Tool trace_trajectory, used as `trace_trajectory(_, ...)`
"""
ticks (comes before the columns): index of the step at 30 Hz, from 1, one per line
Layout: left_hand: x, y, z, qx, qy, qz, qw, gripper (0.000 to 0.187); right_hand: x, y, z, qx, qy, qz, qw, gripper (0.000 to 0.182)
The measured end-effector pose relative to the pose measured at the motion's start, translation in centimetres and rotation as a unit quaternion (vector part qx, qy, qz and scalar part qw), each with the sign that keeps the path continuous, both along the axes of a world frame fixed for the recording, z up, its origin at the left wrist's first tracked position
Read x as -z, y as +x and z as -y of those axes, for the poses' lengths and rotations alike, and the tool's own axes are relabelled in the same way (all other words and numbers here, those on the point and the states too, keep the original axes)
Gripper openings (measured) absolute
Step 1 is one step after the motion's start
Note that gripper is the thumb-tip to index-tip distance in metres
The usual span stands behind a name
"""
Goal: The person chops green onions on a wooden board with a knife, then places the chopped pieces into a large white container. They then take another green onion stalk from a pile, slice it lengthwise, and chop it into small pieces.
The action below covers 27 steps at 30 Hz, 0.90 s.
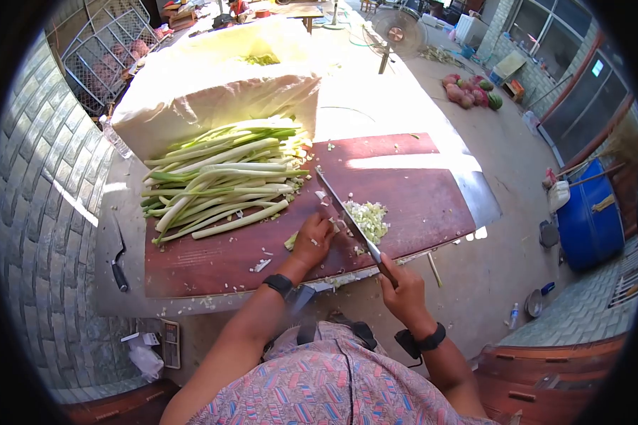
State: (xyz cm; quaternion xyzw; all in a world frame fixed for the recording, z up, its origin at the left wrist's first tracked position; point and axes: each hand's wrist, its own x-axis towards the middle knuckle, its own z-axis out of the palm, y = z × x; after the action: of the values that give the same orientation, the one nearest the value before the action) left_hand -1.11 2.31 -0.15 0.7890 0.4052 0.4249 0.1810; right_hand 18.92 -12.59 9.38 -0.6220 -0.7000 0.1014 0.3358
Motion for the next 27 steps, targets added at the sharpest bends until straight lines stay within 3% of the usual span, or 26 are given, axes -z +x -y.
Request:
trace_trajectory(17, 0.6, 0.0, -0.3, -0.007, 0.002, 0.013, 1.000, 0.016, -4.4, 0.5, 3.9, -0.016, -0.090, 0.028, 0.995, 0.047)
trace_trajectory(27, 0.0, 0.2, 0.0, -0.024, 0.001, 0.005, 1.000, 0.012, -0.2, -1.5, -0.5, -0.001, -0.112, 0.062, 0.992, 0.049)
